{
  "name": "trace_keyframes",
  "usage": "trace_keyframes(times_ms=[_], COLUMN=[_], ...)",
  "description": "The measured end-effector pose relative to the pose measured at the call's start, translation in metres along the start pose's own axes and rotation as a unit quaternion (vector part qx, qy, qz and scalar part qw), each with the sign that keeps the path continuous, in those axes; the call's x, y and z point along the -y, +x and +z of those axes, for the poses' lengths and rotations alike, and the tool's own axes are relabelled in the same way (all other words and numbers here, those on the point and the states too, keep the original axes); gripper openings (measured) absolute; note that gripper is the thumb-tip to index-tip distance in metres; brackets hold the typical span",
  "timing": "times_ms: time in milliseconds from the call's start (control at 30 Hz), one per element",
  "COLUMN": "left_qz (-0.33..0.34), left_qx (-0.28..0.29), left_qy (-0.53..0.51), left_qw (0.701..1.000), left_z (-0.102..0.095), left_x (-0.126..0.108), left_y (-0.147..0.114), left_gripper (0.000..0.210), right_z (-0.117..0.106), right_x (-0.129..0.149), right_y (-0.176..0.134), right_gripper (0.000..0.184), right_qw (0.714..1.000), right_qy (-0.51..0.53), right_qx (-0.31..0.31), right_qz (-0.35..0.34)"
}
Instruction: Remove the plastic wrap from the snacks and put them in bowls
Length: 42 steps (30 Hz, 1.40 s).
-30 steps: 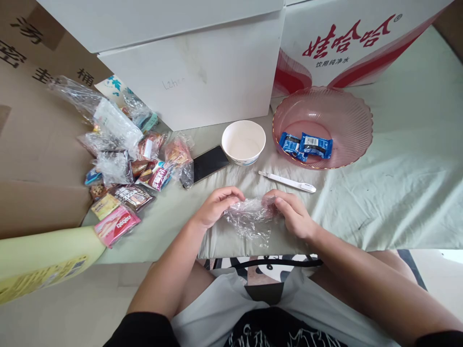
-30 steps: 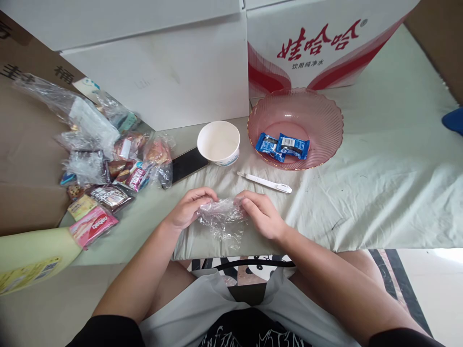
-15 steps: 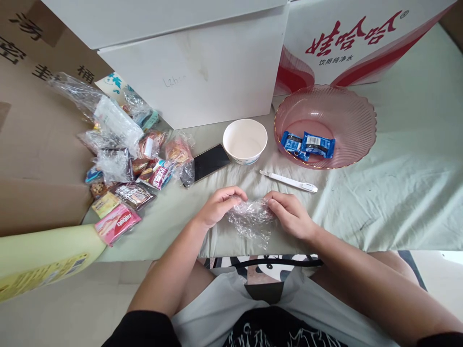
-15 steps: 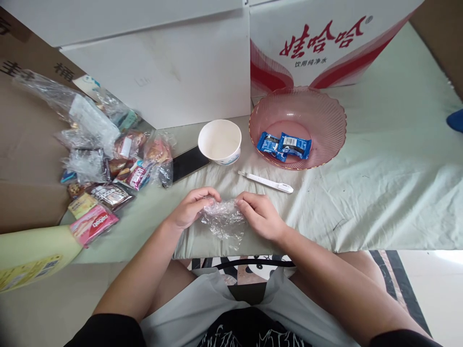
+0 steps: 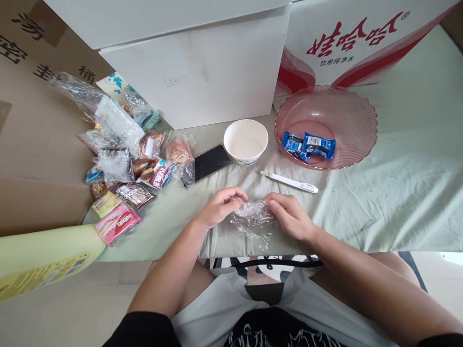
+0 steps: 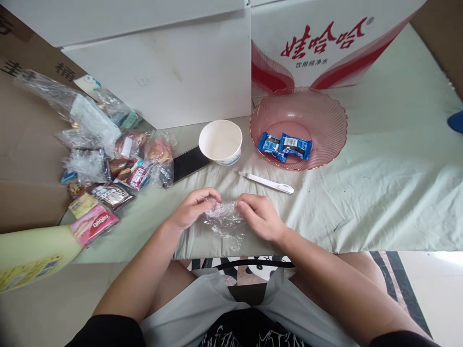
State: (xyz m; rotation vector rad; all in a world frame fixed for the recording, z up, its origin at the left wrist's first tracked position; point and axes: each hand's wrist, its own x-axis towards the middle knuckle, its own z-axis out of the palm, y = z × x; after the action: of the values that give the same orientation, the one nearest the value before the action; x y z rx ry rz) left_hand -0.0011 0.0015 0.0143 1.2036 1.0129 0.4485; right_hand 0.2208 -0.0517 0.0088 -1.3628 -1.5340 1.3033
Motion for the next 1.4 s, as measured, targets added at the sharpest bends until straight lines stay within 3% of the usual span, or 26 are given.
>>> trace_keyframes(times_ms=[133,200,300,400,467,533,600,667,733,800,900,1033,1200,1400], left_qz=[0.010,0.016,0.020,0.029,0.078,0.159,0.244,0.301,0.315,0.285,0.232,0.232,0.193,0.130], left_qx=[-0.017,-0.021,-0.038,-0.062,-0.105,-0.182,-0.280,-0.338,-0.311,-0.224,-0.112,-0.027,-0.011,-0.103], left_qy=[0.029,0.038,0.036,0.039,0.047,0.061,0.099,0.163,0.228,0.263,0.255,0.231,0.230,0.226], left_qw=[0.999,0.999,0.998,0.997,0.990,0.968,0.923,0.877,0.867,0.894,0.932,0.945,0.954,0.960], left_z=[0.000,0.000,-0.002,-0.006,-0.008,-0.008,-0.007,-0.003,0.003,0.009,0.015,0.013,0.012,0.012], left_x=[0.001,0.001,0.001,0.003,0.005,0.007,0.007,0.005,0.004,0.003,0.006,0.010,0.005,0.007], left_y=[0.001,0.001,0.001,0.002,0.004,0.004,0.000,-0.005,-0.010,-0.013,-0.011,-0.007,-0.008,-0.007], left_gripper=[0.022,0.019,0.017,0.018,0.020,0.020,0.018,0.017,0.016,0.012,0.031,0.039,0.039,0.026], right_z=[-0.002,-0.002,0.000,0.001,0.001,0.001,0.000,-0.001,0.000,0.001,0.003,0.006,0.008,0.006], right_x=[-0.003,-0.004,-0.004,-0.004,-0.003,-0.002,-0.002,-0.002,-0.002,-0.002,0.000,0.001,-0.001,0.000], right_y=[0.002,0.003,0.005,0.006,0.007,0.007,0.008,0.008,0.007,0.005,0.001,-0.002,-0.003,-0.002], right_gripper=[0.058,0.048,0.021,0.030,0.023,0.009,0.005,0.005,0.005,0.005,0.000,0.007,0.006,0.006], right_qw=[0.994,0.995,0.998,0.998,0.998,0.998,0.998,0.998,0.998,0.999,0.997,0.986,0.981,0.992], right_qy=[0.066,0.044,0.000,0.004,0.003,-0.014,-0.031,-0.040,-0.037,-0.018,0.035,0.072,0.067,0.000], right_qx=[-0.054,-0.054,-0.048,-0.040,-0.025,-0.020,-0.034,-0.049,-0.048,-0.027,0.026,0.077,0.092,0.044], right_qz=[0.075,0.070,0.047,0.052,0.056,0.050,0.035,0.023,0.018,0.003,-0.060,-0.126,-0.158,-0.116])
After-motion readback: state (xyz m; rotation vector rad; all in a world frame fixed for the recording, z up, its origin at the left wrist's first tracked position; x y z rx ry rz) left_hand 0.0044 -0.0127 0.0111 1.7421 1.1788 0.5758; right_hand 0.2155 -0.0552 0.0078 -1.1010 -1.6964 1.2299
